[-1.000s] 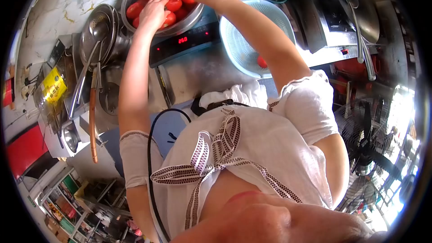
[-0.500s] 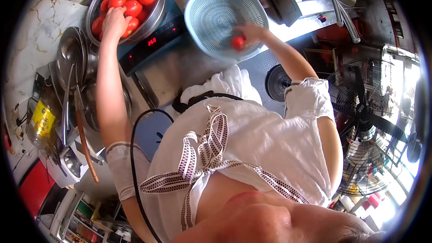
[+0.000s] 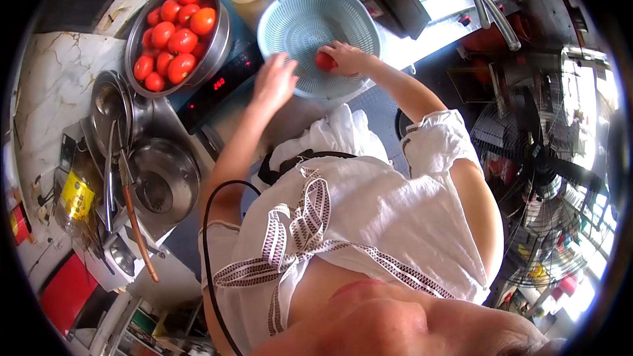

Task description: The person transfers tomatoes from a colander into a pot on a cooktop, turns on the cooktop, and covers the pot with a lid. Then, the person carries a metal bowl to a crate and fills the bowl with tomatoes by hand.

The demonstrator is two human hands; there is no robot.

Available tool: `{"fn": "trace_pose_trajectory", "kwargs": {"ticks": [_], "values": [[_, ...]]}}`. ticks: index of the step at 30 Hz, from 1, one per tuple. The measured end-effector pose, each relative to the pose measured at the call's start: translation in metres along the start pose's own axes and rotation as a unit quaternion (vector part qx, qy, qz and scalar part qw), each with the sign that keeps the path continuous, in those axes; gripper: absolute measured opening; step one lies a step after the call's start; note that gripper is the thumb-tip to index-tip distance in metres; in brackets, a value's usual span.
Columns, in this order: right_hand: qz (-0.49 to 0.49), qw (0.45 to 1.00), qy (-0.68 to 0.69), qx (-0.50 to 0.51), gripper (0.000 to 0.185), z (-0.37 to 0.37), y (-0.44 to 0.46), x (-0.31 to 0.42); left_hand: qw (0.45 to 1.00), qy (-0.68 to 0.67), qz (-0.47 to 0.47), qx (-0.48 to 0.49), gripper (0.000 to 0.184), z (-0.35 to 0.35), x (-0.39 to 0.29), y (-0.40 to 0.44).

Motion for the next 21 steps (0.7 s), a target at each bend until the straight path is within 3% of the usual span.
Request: {"fn": "trace_pose_trajectory", "kwargs": {"ticks": [3, 5, 7, 10, 15, 17, 19, 21], "values": [[-0.019, 0.997, -0.075, -0.031, 0.072, 0.001, -0.008, 0.008, 0.996, -0.006, 0.028, 0.086, 0.049, 0.04, -0.016, 0.017], [0.052, 0.996, -0.068, -0.002, 0.068, -0.007, -0.014, 0.007, 0.993, 0.022, 0.03, 0.111, 0.055, 0.068, -0.019, 0.033], [0.052, 0.995, -0.079, 0.015, 0.063, -0.006, -0.015, 0.005, 0.977, 0.02, -0.005, 0.212, 0.048, 0.079, -0.027, 0.048], [0.064, 0.995, -0.074, 0.034, 0.059, 0.01, -0.011, -0.009, 0.984, 0.037, -0.003, 0.172, 0.035, 0.114, -0.026, 0.058], [0.039, 0.999, 0.012, 0.028, 0.056, -0.008, -0.005, -0.011, 0.992, 0.01, -0.027, 0.125, 0.042, 0.114, -0.018, 0.064], [0.044, 0.998, 0.004, 0.036, 0.053, -0.03, 0.003, -0.002, 0.992, -0.001, -0.05, 0.114, 0.045, 0.096, -0.012, 0.055], [0.046, 0.994, 0.1, 0.003, 0.06, -0.05, 0.017, 0.007, 0.997, -0.065, -0.038, -0.013, 0.048, 0.047, -0.006, 0.043], [-0.017, 0.988, 0.142, -0.063, 0.058, -0.081, 0.035, 0.032, 0.988, -0.111, -0.059, -0.088, 0.044, -0.024, 0.006, 0.029]]}}
Point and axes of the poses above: each hand's wrist, its own y-axis towards the middle knuckle, its own z-axis out of the palm, x = y × z, the point moved 2 cm from there along y, towards the middle knuckle, and after that the axes turned 1 degree about -x, right-handed, at the moved point
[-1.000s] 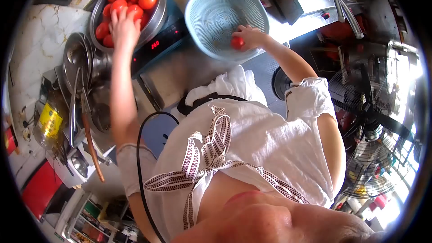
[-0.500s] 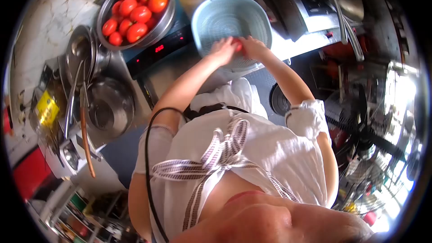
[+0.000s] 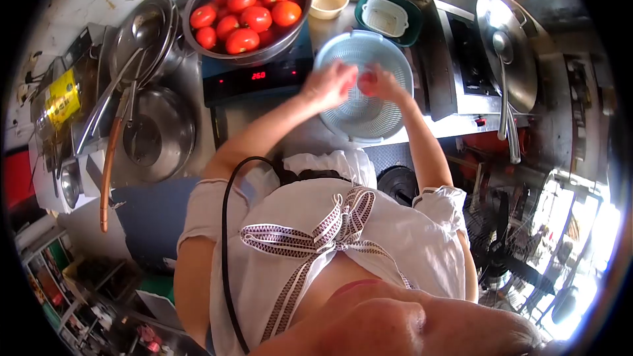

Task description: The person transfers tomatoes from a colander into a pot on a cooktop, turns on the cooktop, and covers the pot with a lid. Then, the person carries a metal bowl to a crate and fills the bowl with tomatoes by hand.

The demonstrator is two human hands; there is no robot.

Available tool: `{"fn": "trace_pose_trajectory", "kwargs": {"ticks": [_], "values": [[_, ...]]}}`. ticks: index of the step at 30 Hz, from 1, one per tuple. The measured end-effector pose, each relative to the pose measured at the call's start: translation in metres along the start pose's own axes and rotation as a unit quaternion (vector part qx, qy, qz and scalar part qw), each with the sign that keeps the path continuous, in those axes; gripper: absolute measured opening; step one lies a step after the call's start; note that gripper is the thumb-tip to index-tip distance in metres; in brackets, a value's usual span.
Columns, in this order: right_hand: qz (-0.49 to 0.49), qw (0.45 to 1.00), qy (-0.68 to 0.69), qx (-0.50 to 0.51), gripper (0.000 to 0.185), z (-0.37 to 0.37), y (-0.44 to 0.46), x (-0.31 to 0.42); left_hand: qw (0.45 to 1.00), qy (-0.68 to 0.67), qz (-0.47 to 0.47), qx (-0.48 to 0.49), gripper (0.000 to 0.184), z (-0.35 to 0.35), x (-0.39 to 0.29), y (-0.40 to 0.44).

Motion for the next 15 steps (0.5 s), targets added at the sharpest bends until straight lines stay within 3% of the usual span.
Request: {"fn": "trace_pose_trajectory", "kwargs": {"ticks": [2, 4, 5, 6, 8, 10, 13, 15], "values": [[-0.086, 0.983, 0.16, -0.03, 0.053, -0.005, 0.038, 0.023, 0.99, 0.032, 0.023, -0.136, 0.043, -0.064, 0.026, 0.002], [-0.153, 0.973, 0.156, -0.069, 0.052, -0.027, 0.059, 0.091, 0.94, 0.135, -0.025, -0.311, 0.042, -0.136, 0.045, 0.002], [-0.138, 0.974, 0.167, -0.068, 0.055, -0.031, 0.073, 0.117, 0.928, 0.17, -0.066, -0.326, 0.043, -0.162, 0.065, 0.003], [-0.15, 0.977, 0.092, -0.121, 0.059, -0.033, 0.088, 0.14, 0.912, 0.204, -0.107, -0.341, 0.044, -0.185, 0.089, 0.007], [-0.184, 0.97, 0.074, -0.144, 0.068, -0.018, 0.14, 0.159, 0.909, 0.212, -0.108, -0.342, 0.047, -0.216, 0.133, 0.014], [-0.165, 0.974, -0.006, -0.153, 0.063, -0.025, 0.141, 0.212, 0.912, 0.204, -0.117, -0.336, 0.051, -0.221, 0.176, 0.02], [-0.19, 0.972, -0.003, -0.136, 0.053, -0.005, 0.189, 0.234, 0.944, 0.225, -0.178, -0.163, 0.061, -0.215, 0.205, 0.018], [-0.196, 0.966, -0.092, -0.144, 0.05, 0.007, 0.201, 0.24, 0.944, 0.252, -0.126, -0.171, 0.054, -0.209, 0.204, 0.005]]}}
Point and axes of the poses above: each hand's wrist, its own y-axis towards the middle knuckle, its own z-axis out of the palm, x = y × z, the point moved 2 cm from there along y, towards the middle knuckle, and after that the axes turned 1 degree about -x, right-handed, at the moved point
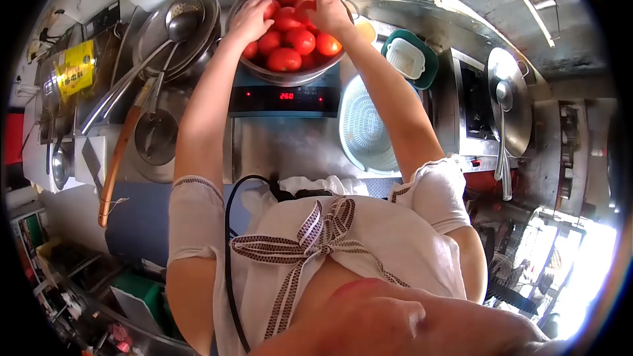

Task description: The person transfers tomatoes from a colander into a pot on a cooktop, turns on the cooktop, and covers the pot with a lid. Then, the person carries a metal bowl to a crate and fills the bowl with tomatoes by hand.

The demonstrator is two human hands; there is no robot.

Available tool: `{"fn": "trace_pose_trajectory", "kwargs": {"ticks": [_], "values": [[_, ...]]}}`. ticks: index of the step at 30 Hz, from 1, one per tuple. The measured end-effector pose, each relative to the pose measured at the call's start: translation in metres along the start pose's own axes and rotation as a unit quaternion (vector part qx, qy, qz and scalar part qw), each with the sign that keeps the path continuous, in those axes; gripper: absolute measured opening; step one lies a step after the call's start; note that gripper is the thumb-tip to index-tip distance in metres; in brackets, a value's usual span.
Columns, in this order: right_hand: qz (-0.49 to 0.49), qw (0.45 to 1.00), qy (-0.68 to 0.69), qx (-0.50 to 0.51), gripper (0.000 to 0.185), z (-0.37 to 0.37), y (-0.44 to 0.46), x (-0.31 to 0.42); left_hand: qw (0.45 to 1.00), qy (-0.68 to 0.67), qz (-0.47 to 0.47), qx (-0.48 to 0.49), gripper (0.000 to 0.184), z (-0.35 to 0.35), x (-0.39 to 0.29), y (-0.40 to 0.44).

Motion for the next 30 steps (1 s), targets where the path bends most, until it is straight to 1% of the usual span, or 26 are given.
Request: {"fn": "trace_pose_trajectory", "kwargs": {"ticks": [1, 2, 3, 5, 6, 7, 8, 9, 11, 13, 14, 15, 16, 17, 18, 19, 20, 21, 22, 23, 24, 25, 26, 28, 29, 30], "values": [[-0.016, 0.996, -0.084, 0.005, 0.048, 0.006, 0.005, 0.003, 1.0, 0.0, 0.021, -0.003, 0.052, -0.002, 0.002, -0.005], [-0.006, 0.996, -0.081, 0.047, 0.051, 0.01, 0.008, 0.002, 0.998, 0.029, 0.044, -0.045, 0.049, -0.006, 0.004, -0.013], [-0.008, 0.995, -0.084, 0.052, 0.051, 0.012, 0.007, 0.001, 0.998, 0.026, 0.039, -0.046, 0.049, -0.017, 0.004, -0.023], [-0.036, 0.996, -0.074, 0.041, 0.057, 0.014, 0.005, 0.0, 0.99, 0.021, 0.021, -0.14, 0.045, -0.051, -0.003, -0.048], [-0.076, 0.991, -0.103, 0.05, 0.061, 0.017, 0.003, -0.004, 0.988, -0.007, 0.007, -0.155, 0.044, -0.067, -0.008, -0.068], [-0.079, 0.99, -0.103, 0.052, 0.061, 0.014, 0.006, -0.007, 0.985, -0.032, -0.005, -0.17, 0.042, -0.083, -0.014, -0.091], [-0.082, 0.989, -0.093, 0.08, 0.061, 0.01, 0.009, -0.008, 0.983, -0.054, -0.022, -0.176, 0.039, -0.098, -0.021, -0.117], [-0.085, 0.987, -0.082, 0.109, 0.062, 0.008, 0.012, -0.009, 0.98, -0.075, -0.039, -0.18, 0.036, -0.111, -0.028, -0.143], [-0.08, 0.987, -0.093, 0.103, 0.062, 0.013, 0.024, -0.011, 0.972, -0.045, -0.085, -0.214, 0.032, -0.112, -0.025, -0.199], [-0.077, 0.995, -0.055, -0.027, 0.061, 0.016, 0.034, -0.007, 0.972, -0.001, -0.155, -0.176, 0.03, -0.11, -0.014, -0.252], [-0.098, 0.994, -0.034, -0.03, 0.061, 0.018, 0.042, -0.003, 0.972, 0.002, -0.159, -0.174, 0.03, -0.108, -0.009, -0.274], [-0.079, 0.995, -0.053, -0.006, 0.059, 0.022, 0.044, 0.006, 0.963, 0.028, -0.218, -0.159, 0.031, -0.107, -0.003, -0.294], [-0.092, 0.994, -0.053, 0.021, 0.058, 0.028, 0.048, 0.008, 0.949, 0.055, -0.273, -0.145, 0.032, -0.108, 0.004, -0.306], [-0.107, 0.992, -0.053, 0.047, 0.057, 0.033, 0.054, 0.012, 0.95, 0.058, -0.272, -0.144, 0.032, -0.108, 0.011, -0.311], [-0.107, 0.992, -0.05, 0.046, 0.057, 0.039, 0.061, 0.011, 0.937, 0.1, -0.299, -0.154, 0.034, -0.109, 0.016, -0.315], [-0.08, 0.993, -0.07, 0.051, 0.053, 0.046, 0.066, 0.009, 0.921, 0.14, -0.326, -0.162, 0.036, -0.112, 0.02, -0.319], [-0.053, 0.993, -0.091, 0.055, 0.049, 0.053, 0.07, 0.007, 0.92, 0.142, -0.326, -0.163, 0.036, -0.113, 0.024, -0.319], [-0.054, 0.993, -0.089, 0.055, 0.049, 0.051, 0.07, 0.013, 0.913, 0.132, -0.356, -0.148, 0.039, -0.112, 0.031, -0.318], [-0.042, 0.993, -0.092, 0.059, 0.045, 0.047, 0.07, 0.021, 0.906, 0.121, -0.384, -0.134, 0.042, -0.111, 0.036, -0.317], [-0.031, 0.993, -0.096, 0.063, 0.042, 0.043, 0.068, 0.028, 0.906, 0.121, -0.383, -0.136, 0.042, -0.111, 0.04, -0.314], [-0.032, 0.993, -0.097, 0.063, 0.042, 0.045, 0.065, 0.031, 0.899, 0.163, -0.373, -0.158, 0.042, -0.114, 0.041, -0.311], [-0.107, 0.983, -0.146, 0.043, 0.038, 0.048, 0.062, 0.037, 0.891, 0.205, -0.363, -0.179, 0.043, -0.115, 0.042, -0.31], [-0.182, 0.964, -0.192, 0.023, 0.034, 0.052, 0.057, 0.042, 0.891, 0.205, -0.364, -0.177, 0.043, -0.116, 0.044, -0.31], [-0.189, 0.961, -0.201, 0.01, 0.032, 0.066, 0.066, 0.039, 0.883, 0.264, -0.343, -0.18, 0.042, -0.121, 0.052, -0.312], [-0.199, 0.957, -0.211, -0.003, 0.029, 0.075, 0.07, 0.039, 0.882, 0.269, -0.344, -0.177, 0.042, -0.122, 0.056, -0.314], [-0.134, 0.968, -0.211, 0.026, 0.028, 0.076, 0.073, 0.043, 0.883, 0.28, -0.336, -0.167, 0.04, -0.122, 0.061, -0.317]]}}
Point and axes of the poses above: each hand's wrist, its own y-axis towards the middle knuckle, its own z-axis out of the palm, x = y × z, the point moved 2 cm from there along y, towards the middle knuckle, and after that the axes turned 1 degree about -x, right-handed, at the moved point
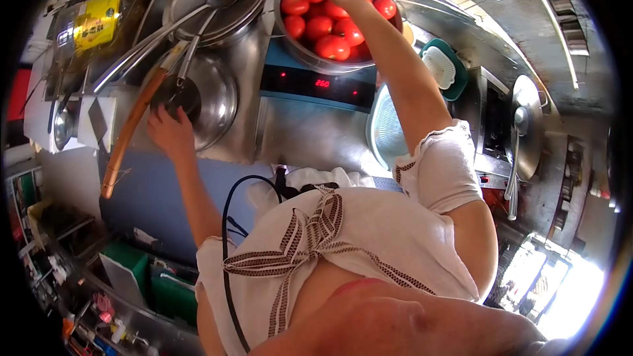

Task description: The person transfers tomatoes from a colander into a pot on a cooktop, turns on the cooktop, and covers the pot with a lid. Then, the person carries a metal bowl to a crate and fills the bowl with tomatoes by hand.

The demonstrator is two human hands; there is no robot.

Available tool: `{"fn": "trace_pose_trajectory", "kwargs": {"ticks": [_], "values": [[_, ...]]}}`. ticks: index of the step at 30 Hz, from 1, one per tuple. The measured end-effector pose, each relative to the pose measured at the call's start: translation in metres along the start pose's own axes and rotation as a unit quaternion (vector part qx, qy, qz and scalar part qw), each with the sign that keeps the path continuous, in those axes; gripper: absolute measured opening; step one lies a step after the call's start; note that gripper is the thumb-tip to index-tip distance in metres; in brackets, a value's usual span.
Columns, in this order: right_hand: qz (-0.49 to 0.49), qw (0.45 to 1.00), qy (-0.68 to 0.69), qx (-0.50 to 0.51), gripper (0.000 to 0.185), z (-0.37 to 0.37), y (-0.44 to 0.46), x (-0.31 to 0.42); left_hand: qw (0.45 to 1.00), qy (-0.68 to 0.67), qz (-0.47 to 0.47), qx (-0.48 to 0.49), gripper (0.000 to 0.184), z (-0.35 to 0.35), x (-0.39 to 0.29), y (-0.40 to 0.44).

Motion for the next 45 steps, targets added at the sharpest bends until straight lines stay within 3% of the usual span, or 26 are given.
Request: {"fn": "trace_pose_trajectory", "kwargs": {"ticks": [2, 5, 8, 9, 11, 12, 13, 14, 16, 19, 20, 21, 25, 29, 32, 37, 43, 45], "values": [[0.028, 0.998, 0.061, -0.006, 0.03, 0.012, 0.011, -0.003, 1.0, 0.024, 0.007, 0.004, 0.038, 0.009, 0.013, 0.001], [0.055, 0.993, 0.103, 0.024, 0.029, 0.022, 0.023, 0.004, 0.997, -0.054, 0.005, 0.061, 0.035, 0.024, 0.022, 0.004], [-0.072, 0.984, 0.162, -0.037, 0.024, 0.024, 0.026, 0.003, 0.99, -0.103, 0.024, 0.089, 0.027, 0.028, 0.02, 0.015], [-0.065, 0.985, 0.159, -0.035, 0.024, 0.008, 0.019, 0.005, 0.986, -0.128, 0.016, 0.109, 0.024, 0.03, 0.024, 0.016], [0.089, 0.994, 0.046, 0.044, 0.025, -0.03, 0.008, 0.006, 0.979, -0.158, 0.008, 0.129, 0.02, 0.027, 0.019, 0.016], [0.098, 0.995, 0.028, 0.016, 0.024, -0.021, 0.007, -0.011, 0.977, -0.165, 0.005, 0.132, 0.019, 0.019, 0.015, 0.014], [0.09, 0.991, 0.073, 0.065, 0.024, -0.029, -0.002, -0.02, 0.976, -0.171, 0.003, 0.138, 0.018, 0.011, 0.011, 0.01], [0.078, 0.984, 0.158, 0.029, 0.024, -0.038, -0.016, -0.027, 0.975, -0.172, 0.011, 0.142, 0.018, 0.004, 0.01, 0.005], [0.038, 0.962, 0.268, -0.047, 0.023, -0.08, -0.05, -0.015, 0.972, -0.179, -0.071, 0.136, 0.019, -0.012, 0.011, -0.008], [0.11, 0.974, 0.197, 0.003, 0.024, -0.087, -0.089, -0.035, 0.963, -0.196, -0.111, 0.148, 0.019, -0.048, 0.01, -0.022], [-0.032, 0.979, 0.159, -0.126, 0.024, -0.065, -0.1, -0.055, 0.964, -0.193, -0.102, 0.154, 0.019, -0.054, 0.014, -0.027], [-0.021, 0.978, 0.162, -0.127, 0.024, -0.052, -0.119, -0.067, 0.966, -0.179, -0.09, 0.164, 0.019, -0.057, 0.018, -0.03], [0.118, 0.943, 0.257, -0.173, 0.018, -0.036, -0.197, -0.101, 0.962, -0.179, -0.052, 0.2, 0.019, -0.077, 0.008, -0.04], [0.165, 0.935, 0.241, -0.201, 0.011, -0.034, -0.287, -0.121, 0.958, -0.188, 0.0, 0.214, 0.017, -0.091, -0.029, -0.039], [0.257, 0.918, 0.236, -0.187, 0.01, -0.033, -0.344, -0.13, 0.948, -0.203, 0.05, 0.239, 0.016, -0.103, -0.069, -0.025], [0.316, 0.903, 0.216, -0.196, 0.011, -0.043, -0.419, -0.133, 0.913, -0.317, 0.194, 0.17, 0.015, -0.108, -0.137, 0.013], [0.395, 0.864, 0.23, -0.211, 0.013, -0.048, -0.488, -0.133, 0.881, -0.402, 0.225, 0.106, 0.014, -0.103, -0.222, 0.089], [0.419, 0.872, 0.148, -0.207, 0.013, -0.047, -0.508, -0.127, 0.878, -0.388, 0.268, 0.083, 0.017, -0.094, -0.254, 0.114]]}}
Point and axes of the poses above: each hand's wrist, its own y-axis towards the middle knuckle, its own z-axis out of the palm, x = y × z, the point moved 2 cm from there along y, towards the middle knuckle, and after that the axes turned 1 degree about -x, right-handed, at the moved point
